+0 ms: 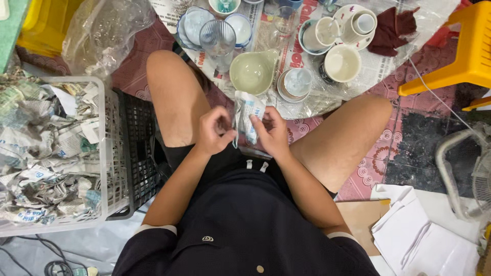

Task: The person sits on the floor and wraps individual ceramic cups and bowls with newspaper. They unfold newspaper sheets, place a ceramic item on the paper, fold the paper around the item, and set the wrapped item aside. The process is repeated for multiple items.

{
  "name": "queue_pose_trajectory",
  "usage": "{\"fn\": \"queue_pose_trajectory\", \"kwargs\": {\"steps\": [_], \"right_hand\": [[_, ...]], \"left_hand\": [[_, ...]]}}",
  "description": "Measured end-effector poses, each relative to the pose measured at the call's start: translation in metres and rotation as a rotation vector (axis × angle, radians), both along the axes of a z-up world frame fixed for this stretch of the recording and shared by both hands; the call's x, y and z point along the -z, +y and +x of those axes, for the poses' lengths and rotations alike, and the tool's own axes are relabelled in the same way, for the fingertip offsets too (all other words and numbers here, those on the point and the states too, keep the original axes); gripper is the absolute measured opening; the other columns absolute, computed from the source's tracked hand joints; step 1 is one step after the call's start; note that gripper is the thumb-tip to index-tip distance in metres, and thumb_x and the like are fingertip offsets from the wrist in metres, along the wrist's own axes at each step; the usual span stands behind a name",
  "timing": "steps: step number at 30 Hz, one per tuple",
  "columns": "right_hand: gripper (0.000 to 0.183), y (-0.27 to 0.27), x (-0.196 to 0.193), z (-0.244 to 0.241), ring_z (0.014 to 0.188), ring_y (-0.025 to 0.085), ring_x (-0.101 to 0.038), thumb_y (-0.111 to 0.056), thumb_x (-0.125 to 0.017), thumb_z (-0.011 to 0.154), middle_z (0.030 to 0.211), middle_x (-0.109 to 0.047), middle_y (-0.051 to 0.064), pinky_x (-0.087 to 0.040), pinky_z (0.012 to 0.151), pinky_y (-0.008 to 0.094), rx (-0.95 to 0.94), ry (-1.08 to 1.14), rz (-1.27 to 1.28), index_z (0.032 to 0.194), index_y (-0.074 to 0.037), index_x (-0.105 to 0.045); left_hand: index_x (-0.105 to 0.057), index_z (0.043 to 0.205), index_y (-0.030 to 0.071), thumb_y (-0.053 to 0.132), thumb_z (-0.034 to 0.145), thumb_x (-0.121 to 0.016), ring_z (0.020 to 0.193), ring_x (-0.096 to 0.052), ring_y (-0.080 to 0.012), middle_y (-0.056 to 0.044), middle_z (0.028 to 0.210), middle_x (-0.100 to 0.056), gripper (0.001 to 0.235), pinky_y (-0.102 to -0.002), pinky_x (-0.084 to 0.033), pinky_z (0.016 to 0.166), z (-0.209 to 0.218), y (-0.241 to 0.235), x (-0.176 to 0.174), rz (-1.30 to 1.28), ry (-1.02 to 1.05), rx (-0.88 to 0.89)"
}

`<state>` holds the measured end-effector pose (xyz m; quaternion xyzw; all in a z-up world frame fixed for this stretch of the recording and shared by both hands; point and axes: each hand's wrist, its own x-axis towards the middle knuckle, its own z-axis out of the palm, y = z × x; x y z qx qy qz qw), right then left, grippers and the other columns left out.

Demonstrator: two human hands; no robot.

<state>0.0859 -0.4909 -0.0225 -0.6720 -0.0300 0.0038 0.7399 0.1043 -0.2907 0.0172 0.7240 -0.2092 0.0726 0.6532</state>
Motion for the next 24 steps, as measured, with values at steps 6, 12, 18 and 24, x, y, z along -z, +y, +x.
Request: {"fn": "queue_pose_trajectory", "kwargs": {"steps": [6, 12, 18, 24], "right_hand": [[0.017, -0.001, 0.002, -0.005, 0.090, 0.004, -0.059, -0.009, -0.060, 0.108, 0.102, -0.067, 0.001, -0.049, 0.080, 0.021, -0.033, -0.071, -0.012, 0.122, 0.000, -0.059], [0.027, -0.013, 0.016, 0.002, 0.093, 0.007, -0.057, -0.013, -0.058, 0.106, 0.108, -0.065, 0.002, -0.047, 0.084, 0.024, 0.092, 0.068, 0.263, 0.131, -0.002, -0.057], [0.028, -0.024, 0.011, 0.009, 0.103, 0.011, -0.057, -0.013, -0.063, 0.110, 0.115, -0.060, 0.004, -0.048, 0.092, 0.027, 0.146, -0.041, 0.157, 0.134, -0.003, -0.054], [0.072, -0.012, -0.022, 0.006, 0.135, 0.031, -0.045, -0.016, -0.085, 0.084, 0.148, -0.037, 0.015, -0.043, 0.111, 0.043, 0.234, -0.437, -0.404, 0.141, -0.009, -0.042]], "left_hand": [[-0.067, 0.106, -0.002, 0.019, 0.090, -0.074, 0.069, -0.058, -0.0067, -0.004, 0.087, -0.063, 0.028, -0.024, -0.046, 0.060, -0.003, -0.005, 0.005, 0.129, 0.094, 0.066], [-0.066, 0.111, -0.004, 0.012, 0.110, -0.059, 0.075, -0.055, -0.0084, -0.007, 0.086, -0.063, 0.017, -0.026, -0.046, 0.069, -0.001, 0.001, 0.055, -0.039, 0.325, -0.008], [-0.062, 0.130, -0.006, 0.012, 0.109, -0.049, 0.099, -0.066, -0.0096, -0.004, 0.113, -0.071, 0.030, -0.025, -0.053, 0.090, 0.003, 0.005, 0.067, -0.436, 0.321, -0.040], [-0.069, 0.109, -0.003, 0.000, 0.095, -0.065, 0.089, -0.071, -0.0213, -0.013, 0.106, -0.070, 0.014, -0.031, -0.057, 0.077, -0.004, -0.004, 0.023, 0.126, -0.231, -0.135]]}}
